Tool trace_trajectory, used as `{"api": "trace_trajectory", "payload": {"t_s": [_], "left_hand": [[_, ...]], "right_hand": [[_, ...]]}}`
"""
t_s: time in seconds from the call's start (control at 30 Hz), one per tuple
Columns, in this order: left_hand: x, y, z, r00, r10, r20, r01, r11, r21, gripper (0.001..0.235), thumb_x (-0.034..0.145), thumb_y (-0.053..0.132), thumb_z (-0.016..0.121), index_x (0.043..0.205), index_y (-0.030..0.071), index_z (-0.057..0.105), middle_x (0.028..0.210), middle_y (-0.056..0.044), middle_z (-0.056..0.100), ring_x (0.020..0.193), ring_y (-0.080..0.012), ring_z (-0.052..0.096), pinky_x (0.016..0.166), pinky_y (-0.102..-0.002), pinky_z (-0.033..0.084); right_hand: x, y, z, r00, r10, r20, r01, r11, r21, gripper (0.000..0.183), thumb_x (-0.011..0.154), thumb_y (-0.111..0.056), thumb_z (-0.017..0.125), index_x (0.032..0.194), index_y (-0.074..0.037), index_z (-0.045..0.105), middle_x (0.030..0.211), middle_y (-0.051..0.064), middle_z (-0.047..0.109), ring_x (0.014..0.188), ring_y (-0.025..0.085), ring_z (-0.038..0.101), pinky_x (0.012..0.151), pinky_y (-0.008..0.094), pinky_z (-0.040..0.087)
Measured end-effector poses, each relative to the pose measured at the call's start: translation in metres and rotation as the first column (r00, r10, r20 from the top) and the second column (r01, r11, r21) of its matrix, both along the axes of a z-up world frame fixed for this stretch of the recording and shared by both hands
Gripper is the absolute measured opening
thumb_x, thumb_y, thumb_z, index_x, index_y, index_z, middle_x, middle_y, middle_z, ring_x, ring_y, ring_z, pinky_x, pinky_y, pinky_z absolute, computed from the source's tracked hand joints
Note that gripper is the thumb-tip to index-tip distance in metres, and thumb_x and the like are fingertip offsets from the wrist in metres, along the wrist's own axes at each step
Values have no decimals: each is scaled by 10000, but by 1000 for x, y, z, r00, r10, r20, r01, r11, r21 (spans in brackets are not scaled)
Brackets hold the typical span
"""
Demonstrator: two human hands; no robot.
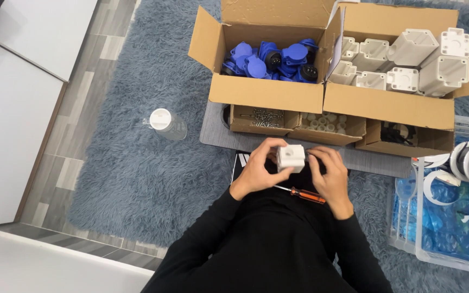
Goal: Assembling LED light fixtures by attaching LED panels to housings using a screwdriver and connecting components.
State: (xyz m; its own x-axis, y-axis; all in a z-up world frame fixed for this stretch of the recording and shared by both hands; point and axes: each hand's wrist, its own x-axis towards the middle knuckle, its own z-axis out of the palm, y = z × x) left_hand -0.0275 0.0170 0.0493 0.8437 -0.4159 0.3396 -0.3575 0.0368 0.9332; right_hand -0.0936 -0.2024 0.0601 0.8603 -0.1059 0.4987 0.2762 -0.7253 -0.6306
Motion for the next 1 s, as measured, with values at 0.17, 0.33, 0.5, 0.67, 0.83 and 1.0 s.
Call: {"api": "trace_trajectory", "payload": {"t_s": [0.17,0.33,0.5,0.67,0.83,1.0], "left_hand": [[-5,-4,27,992,-60,115,59,998,11,537,790,124,940,1258,133,676,1351,-61,681,1184,-304,729,943,-379,625],[-8,-4,17,995,-67,70,65,997,31,710,804,159,958,1427,123,617,1469,-88,605,1275,-300,688,1022,-401,615],[-8,-1,1,959,-180,-220,170,983,-63,591,1040,173,765,1579,62,550,1428,-181,613,1118,-276,746,929,-433,647],[-8,3,37,988,-153,-11,152,988,-30,498,964,218,876,1426,137,709,1499,-134,623,1119,-303,766,946,-422,651],[-7,2,35,986,-154,61,154,988,1,493,940,264,902,1400,191,742,1574,-114,598,1192,-304,763,984,-447,637],[-6,1,12,956,-205,-208,184,976,-117,593,1030,222,794,1572,70,608,1420,-166,677,1117,-254,752,871,-354,665]], "right_hand": [[-11,-2,-23,961,226,-160,-126,872,473,442,1092,-266,599,1468,-44,667,1191,208,745,844,270,742,732,409,605],[-7,-2,-21,942,325,-86,-205,758,620,598,951,-54,782,1516,19,599,1438,198,641,1021,273,747,861,397,639],[-11,4,-2,942,336,-16,-282,812,511,792,764,-5,943,1477,60,606,1474,239,590,1215,370,720,971,446,621],[-12,1,2,908,405,-107,-274,767,581,777,936,-185,798,1619,11,484,1555,222,531,1096,310,723,805,404,641],[-12,-2,11,922,362,-141,-235,808,541,651,983,-87,769,1585,23,548,1389,232,632,949,310,780,720,385,668],[-12,-1,44,908,408,-89,-358,871,336,660,850,-150,908,1458,-14,691,1426,222,704,1167,378,770,860,449,647]]}}
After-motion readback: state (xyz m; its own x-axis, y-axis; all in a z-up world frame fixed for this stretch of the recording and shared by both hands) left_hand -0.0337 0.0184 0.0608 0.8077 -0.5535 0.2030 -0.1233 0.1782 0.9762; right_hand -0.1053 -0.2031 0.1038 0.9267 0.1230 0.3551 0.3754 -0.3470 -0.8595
